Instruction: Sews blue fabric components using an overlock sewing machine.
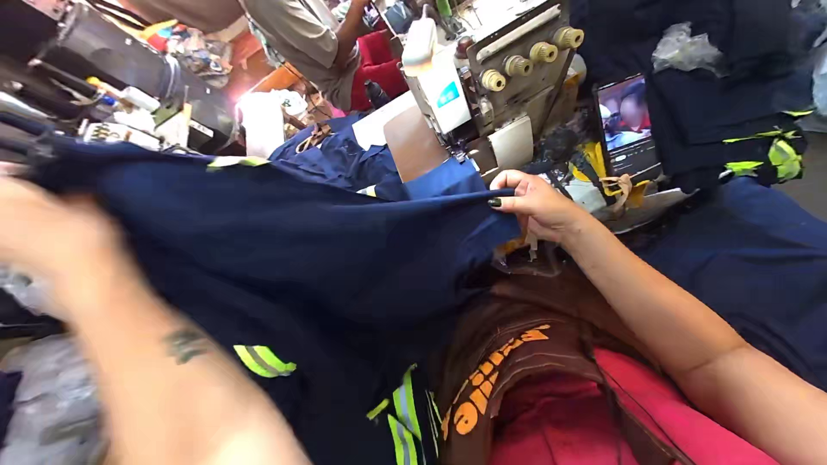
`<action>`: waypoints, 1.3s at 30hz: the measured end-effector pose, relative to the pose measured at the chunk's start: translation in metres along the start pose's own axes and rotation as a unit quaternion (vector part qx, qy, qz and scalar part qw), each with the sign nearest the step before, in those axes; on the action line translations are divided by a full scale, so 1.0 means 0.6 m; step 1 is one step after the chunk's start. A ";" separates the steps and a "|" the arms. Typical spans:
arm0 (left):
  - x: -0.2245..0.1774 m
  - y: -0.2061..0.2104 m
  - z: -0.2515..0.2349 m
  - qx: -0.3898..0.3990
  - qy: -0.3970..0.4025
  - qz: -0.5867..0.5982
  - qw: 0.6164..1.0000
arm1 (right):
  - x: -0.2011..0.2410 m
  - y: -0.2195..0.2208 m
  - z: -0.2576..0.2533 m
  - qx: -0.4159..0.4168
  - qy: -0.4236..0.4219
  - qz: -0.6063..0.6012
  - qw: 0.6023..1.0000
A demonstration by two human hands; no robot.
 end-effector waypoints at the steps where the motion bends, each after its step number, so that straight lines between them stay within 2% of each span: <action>1: 0.002 0.044 0.004 -0.014 0.079 0.017 0.997 | -0.020 -0.001 -0.001 -0.021 0.015 -0.009 1.000; 3: -0.025 0.121 0.022 -0.042 0.249 0.065 0.965 | -0.059 -0.007 0.001 -0.052 0.034 0.019 0.998; 5: -0.096 0.169 0.085 -0.006 0.367 0.156 0.917 | -0.085 -0.013 0.008 -0.072 0.043 0.050 0.995; 7: -0.174 0.199 0.164 0.026 0.415 0.240 0.877 | -0.089 -0.013 0.017 -0.068 0.037 0.067 0.995; 10: -0.260 0.225 0.253 0.034 0.463 0.317 0.827 | -0.090 -0.006 0.027 -0.068 0.004 0.084 0.994; 13: -0.322 0.239 0.289 0.054 0.536 0.335 0.773 | -0.088 0.004 0.044 -0.063 -0.098 0.136 0.984; 14: -0.337 0.243 0.295 0.083 0.565 0.315 0.758 | -0.083 0.009 0.053 -0.055 -0.135 0.164 0.976; 17: -0.361 0.256 0.310 0.239 0.636 0.232 0.696 | -0.058 0.028 0.081 -0.020 -0.213 0.237 0.948; 18: -0.362 0.261 0.315 0.298 0.644 0.211 0.673 | -0.050 0.031 0.089 -0.011 -0.222 0.247 0.943; 20: -0.364 0.260 0.312 0.426 0.600 0.222 0.640 | -0.038 0.030 0.098 0.010 -0.226 0.252 0.941; 21: -0.363 0.257 0.305 0.451 0.564 0.264 0.639 | -0.034 0.028 0.099 0.021 -0.225 0.254 0.940; 23: -0.360 0.246 0.289 0.452 0.503 0.364 0.641 | -0.027 0.022 0.094 0.035 -0.224 0.268 0.936; 27: -0.359 0.195 0.282 0.360 0.449 0.512 0.638 | -0.003 0.008 0.073 0.034 -0.238 0.312 0.919; 30: -0.361 0.145 0.286 0.306 0.454 0.563 0.619 | 0.006 -0.015 0.033 -0.075 -0.258 0.265 0.926; 32: -0.369 0.133 0.281 0.266 0.474 0.565 0.621 | 0.001 -0.031 -0.001 -0.119 -0.229 0.233 0.938; 34: -0.380 0.163 0.261 0.208 0.483 0.527 0.667 | -0.017 -0.029 -0.025 -0.086 -0.154 0.174 0.969; 36: -0.389 0.221 0.236 0.178 0.446 0.504 0.718 | -0.040 -0.015 -0.029 -0.048 -0.025 0.098 0.994; 38: -0.389 0.266 0.219 0.175 0.389 0.470 0.773 | -0.065 -0.007 -0.021 -0.045 0.068 0.022 0.996; 39: -0.388 0.279 0.214 0.174 0.367 0.464 0.787 | -0.072 -0.005 -0.014 -0.052 0.090 -0.006 0.995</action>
Point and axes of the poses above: each hand's wrist, its own z-axis away from the middle knuckle, its own y-axis out of the palm, x = y × z, the point moved 3 cm from there along -z, towards the middle knuckle, and after that the axes turned 5 degrees about y, right-handed, at the moved point
